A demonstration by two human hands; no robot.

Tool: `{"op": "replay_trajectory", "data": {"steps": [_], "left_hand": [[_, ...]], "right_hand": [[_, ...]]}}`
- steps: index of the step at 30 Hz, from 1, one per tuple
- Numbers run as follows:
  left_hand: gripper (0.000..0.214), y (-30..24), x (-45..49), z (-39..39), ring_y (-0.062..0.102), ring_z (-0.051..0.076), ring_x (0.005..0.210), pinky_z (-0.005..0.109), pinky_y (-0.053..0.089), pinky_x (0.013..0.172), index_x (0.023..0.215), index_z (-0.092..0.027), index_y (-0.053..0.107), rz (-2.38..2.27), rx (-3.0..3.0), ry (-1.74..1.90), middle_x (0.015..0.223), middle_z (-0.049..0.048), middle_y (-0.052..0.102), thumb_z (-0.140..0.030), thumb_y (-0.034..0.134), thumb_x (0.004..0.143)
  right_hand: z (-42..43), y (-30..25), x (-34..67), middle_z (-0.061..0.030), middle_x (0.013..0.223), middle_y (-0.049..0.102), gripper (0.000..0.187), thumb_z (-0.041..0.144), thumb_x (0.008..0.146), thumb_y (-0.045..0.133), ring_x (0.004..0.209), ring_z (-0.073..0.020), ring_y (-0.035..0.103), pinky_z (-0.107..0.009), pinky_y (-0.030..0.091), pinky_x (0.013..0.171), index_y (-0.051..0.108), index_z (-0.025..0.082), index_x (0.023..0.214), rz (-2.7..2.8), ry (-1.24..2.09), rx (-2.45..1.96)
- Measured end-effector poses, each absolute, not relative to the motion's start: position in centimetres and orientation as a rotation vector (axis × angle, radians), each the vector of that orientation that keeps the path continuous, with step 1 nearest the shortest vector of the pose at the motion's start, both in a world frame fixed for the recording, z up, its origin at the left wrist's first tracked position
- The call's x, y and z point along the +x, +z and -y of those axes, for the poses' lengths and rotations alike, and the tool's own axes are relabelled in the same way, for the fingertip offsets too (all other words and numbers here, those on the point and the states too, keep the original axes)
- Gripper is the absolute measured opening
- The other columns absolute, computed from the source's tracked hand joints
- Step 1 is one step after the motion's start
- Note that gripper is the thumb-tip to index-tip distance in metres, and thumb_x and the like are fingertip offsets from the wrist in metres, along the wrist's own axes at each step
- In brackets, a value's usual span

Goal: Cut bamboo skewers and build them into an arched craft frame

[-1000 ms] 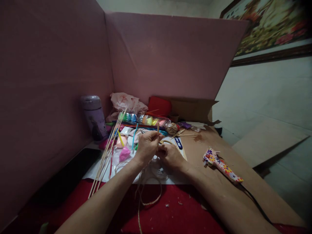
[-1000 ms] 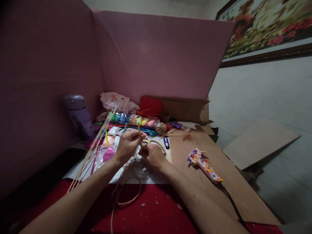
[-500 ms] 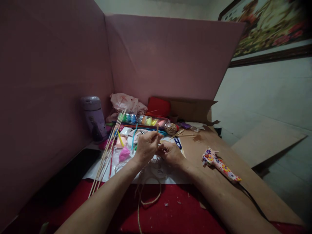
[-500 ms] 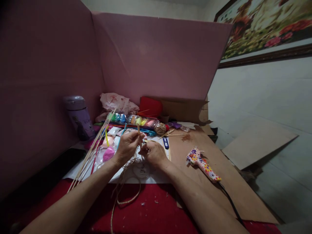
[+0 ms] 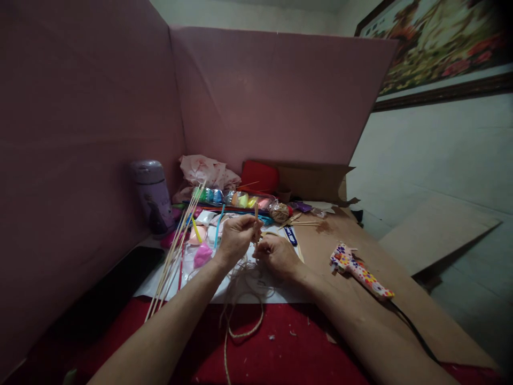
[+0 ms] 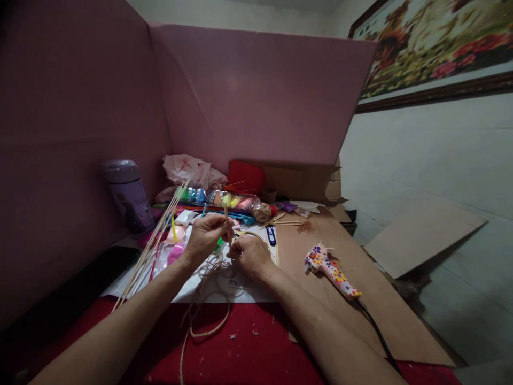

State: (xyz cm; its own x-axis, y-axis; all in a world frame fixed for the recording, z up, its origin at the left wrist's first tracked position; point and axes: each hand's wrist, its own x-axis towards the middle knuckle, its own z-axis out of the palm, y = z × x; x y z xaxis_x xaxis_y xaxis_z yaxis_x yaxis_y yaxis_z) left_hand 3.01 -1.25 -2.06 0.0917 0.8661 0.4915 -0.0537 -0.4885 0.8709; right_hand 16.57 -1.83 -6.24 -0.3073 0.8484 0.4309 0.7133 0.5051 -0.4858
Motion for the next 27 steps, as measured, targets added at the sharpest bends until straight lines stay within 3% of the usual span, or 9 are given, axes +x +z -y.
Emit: {"op": "replay_trajectory", "data": {"steps": [5, 12, 27], "left_hand": [[0.023, -2.3, 2.95, 0.89, 0.05, 0.009, 0.045, 0.019, 0.04, 0.045, 0.058, -0.012, 0.062, -0.817, 1.609, 1.487, 0.049, -0.0007, 0.055, -0.032, 0.066, 0.068], [0.016, -2.6, 2.77, 0.91, 0.053, 0.01, 0.057, 0.019, 0.041, 0.053, 0.06, -0.013, 0.065, -0.875, 1.755, 1.529, 0.056, 0.0001, 0.057, -0.026, 0.065, 0.069], [0.024, -2.25, 2.44, 0.44, 0.049, 0.009, 0.043, 0.02, 0.041, 0.043, 0.056, -0.013, 0.062, -0.849, 1.601, 1.453, 0.046, -0.0015, 0.054, -0.034, 0.068, 0.065]], "right_hand": [[1.76, -5.76, 16.62, -0.0007, 0.072, 0.064, 0.003, 0.021, 0.073, 0.066, 0.067, -0.0133, 0.055, -0.023, 0.036, 0.06, 0.066, 0.019, 0.073, 2.044, 0.327, -1.178], [1.48, -6.05, 16.72, -0.0005, 0.066, 0.061, 0.01, 0.02, 0.075, 0.063, 0.062, -0.0121, 0.053, -0.022, 0.036, 0.059, 0.063, 0.017, 0.065, 2.008, 0.378, -1.055], [1.52, -6.32, 16.01, 0.0005, 0.062, 0.06, 0.009, 0.017, 0.072, 0.064, 0.061, -0.0122, 0.053, -0.022, 0.036, 0.059, 0.065, 0.017, 0.063, 1.954, 0.408, -1.061]]}}
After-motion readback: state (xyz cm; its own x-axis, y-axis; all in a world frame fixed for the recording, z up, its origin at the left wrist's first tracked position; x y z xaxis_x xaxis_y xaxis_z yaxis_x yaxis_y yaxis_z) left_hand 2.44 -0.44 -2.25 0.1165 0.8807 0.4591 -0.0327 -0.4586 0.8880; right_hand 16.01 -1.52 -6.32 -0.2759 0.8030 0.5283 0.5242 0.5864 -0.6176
